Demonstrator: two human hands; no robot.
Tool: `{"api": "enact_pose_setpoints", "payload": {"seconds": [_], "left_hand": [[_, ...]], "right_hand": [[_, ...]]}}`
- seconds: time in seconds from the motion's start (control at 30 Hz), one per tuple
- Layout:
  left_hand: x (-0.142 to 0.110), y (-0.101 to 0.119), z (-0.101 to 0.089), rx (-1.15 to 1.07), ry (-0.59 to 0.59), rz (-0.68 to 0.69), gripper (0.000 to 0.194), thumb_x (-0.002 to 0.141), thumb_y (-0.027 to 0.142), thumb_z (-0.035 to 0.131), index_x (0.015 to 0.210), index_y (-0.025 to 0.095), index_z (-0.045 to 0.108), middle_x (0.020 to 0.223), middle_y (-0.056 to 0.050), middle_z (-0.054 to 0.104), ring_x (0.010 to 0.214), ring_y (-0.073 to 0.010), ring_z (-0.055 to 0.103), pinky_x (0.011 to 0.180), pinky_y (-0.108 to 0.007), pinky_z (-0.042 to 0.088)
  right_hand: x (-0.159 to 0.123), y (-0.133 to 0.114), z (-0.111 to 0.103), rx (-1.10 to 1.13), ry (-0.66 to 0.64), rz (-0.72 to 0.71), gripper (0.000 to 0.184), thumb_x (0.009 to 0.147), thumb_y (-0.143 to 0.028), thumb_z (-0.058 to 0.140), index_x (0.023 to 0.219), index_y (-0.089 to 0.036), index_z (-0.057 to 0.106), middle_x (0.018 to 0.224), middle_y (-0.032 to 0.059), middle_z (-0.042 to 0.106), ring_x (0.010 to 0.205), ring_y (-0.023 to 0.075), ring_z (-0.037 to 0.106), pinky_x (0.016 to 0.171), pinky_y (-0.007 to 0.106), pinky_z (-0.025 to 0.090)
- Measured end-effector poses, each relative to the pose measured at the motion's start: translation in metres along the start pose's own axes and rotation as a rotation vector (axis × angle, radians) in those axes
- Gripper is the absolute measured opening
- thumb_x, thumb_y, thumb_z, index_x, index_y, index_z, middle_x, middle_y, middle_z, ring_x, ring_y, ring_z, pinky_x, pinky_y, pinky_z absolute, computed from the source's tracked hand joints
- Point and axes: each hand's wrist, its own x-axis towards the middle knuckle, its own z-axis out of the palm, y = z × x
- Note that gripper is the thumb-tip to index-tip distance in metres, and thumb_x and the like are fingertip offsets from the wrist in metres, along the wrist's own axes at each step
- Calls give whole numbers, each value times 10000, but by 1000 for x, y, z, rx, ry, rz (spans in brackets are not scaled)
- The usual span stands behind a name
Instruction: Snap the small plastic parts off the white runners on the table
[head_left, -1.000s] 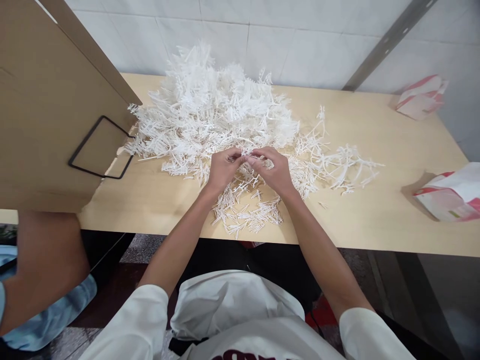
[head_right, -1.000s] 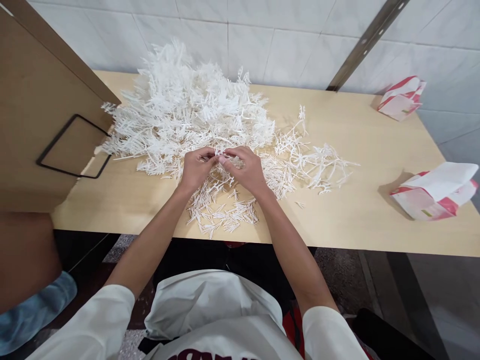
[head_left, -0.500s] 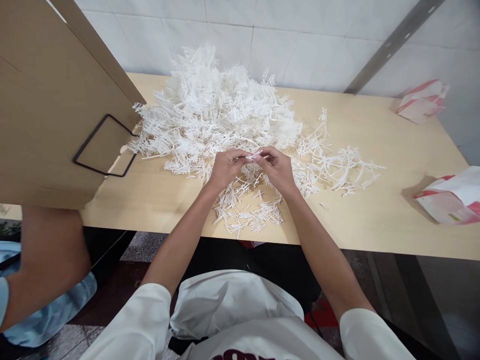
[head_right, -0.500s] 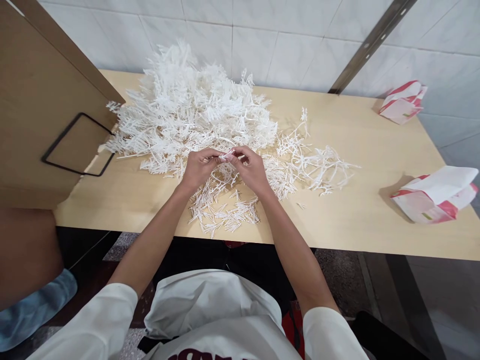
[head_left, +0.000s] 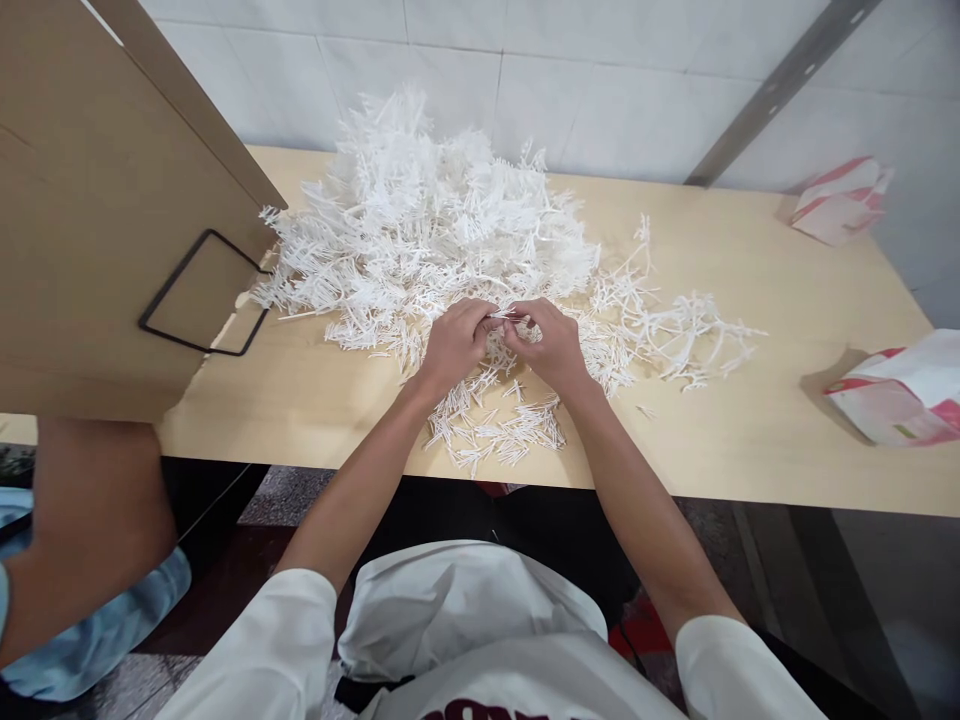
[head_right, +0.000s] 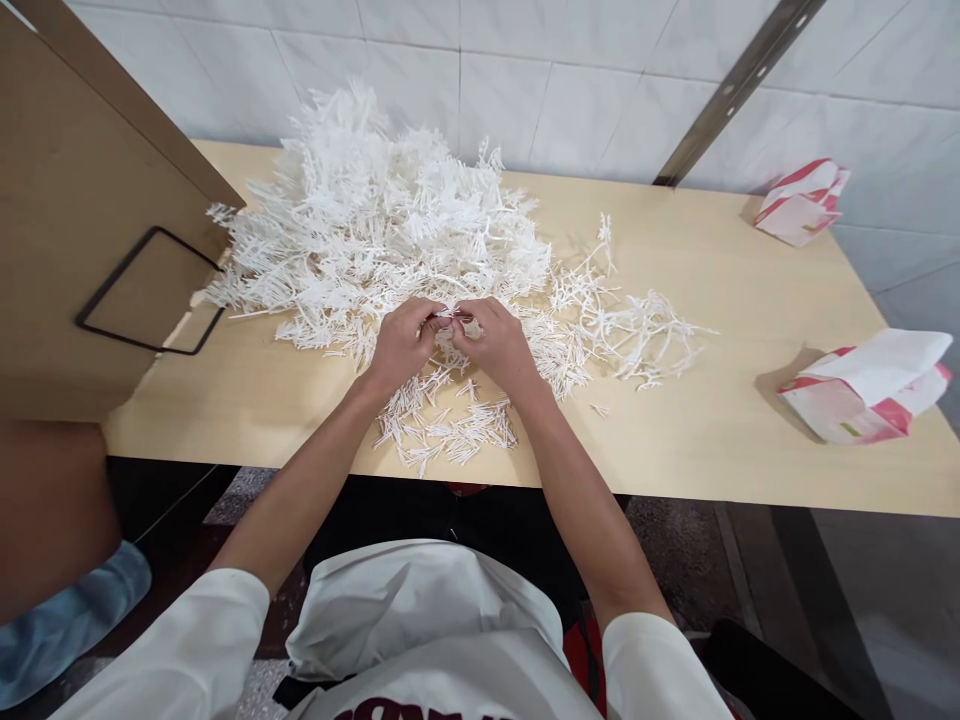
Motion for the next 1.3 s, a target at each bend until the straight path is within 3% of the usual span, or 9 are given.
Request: {"api": "enact_pose_setpoints", "payload": {"seconds": [0.23,0.5,0.6,0.7,0.77,0.83,1.03,1.17,1.3], "left_hand": [[1,5,-4,-61,-30,-79,167,929,245,482,869,212,635,849,-21,686,793,-156,601,741,-289,437],[7,13,-2,-720,-22,-297,403,794,578,648,706,192,575,649,16,562,632,-104,522,608,-253,426],[7,14,0,-865,-8,-358,430,737,590,702,693,190,551,648,24,534,629,-91,506,623,-251,443],[7,12,0,-925,39,-413,435,714,580,729,689,195,528,677,24,527,634,-82,494,618,-239,454],[7,9,1,-912,69,-434,424,731,570,718,690,197,521,673,27,516,629,-78,490,617,-230,460],[8,7,1,-868,77,-431,413,755,558,702,685,193,523,647,32,503,615,-75,491,621,-226,463],[8,8,-3,-605,48,-361,399,752,571,696,715,178,633,653,11,609,606,-90,523,582,-230,423],[6,9,-4,-482,11,-314,403,775,580,664,727,181,687,654,1,648,600,-104,530,579,-244,403],[4,6,-2,-357,5,-197,377,835,570,601,834,216,732,816,-27,729,745,-139,621,706,-267,454]], "right_hand": [[2,6,-7,60,-139,68,219,936,-404,546,904,-259,707,867,17,751,820,184,671,769,341,497],[-4,-18,-4,215,20,174,256,966,-467,450,960,-288,634,823,-3,726,748,158,664,734,318,505],[-5,-24,3,310,39,259,275,964,-515,421,990,-290,578,815,-9,707,697,136,657,668,286,504],[-3,-22,5,461,164,374,371,978,-574,285,1084,-291,501,746,-22,687,615,121,641,614,276,503],[1,-18,3,540,227,408,407,980,-584,233,1143,-292,466,772,-15,698,644,121,666,633,276,517],[4,-13,-2,543,244,416,350,976,-553,328,1104,-283,512,869,10,717,732,129,694,683,288,535],[8,-11,-9,444,95,274,284,932,-490,497,989,-290,690,1219,30,677,1204,200,600,975,420,513],[8,-13,-6,588,-7,379,321,918,-511,520,1036,-276,704,1068,26,731,1004,170,676,916,394,539],[7,-7,-3,552,21,372,261,805,-493,686,928,-265,718,946,16,723,873,151,669,762,322,543]]}}
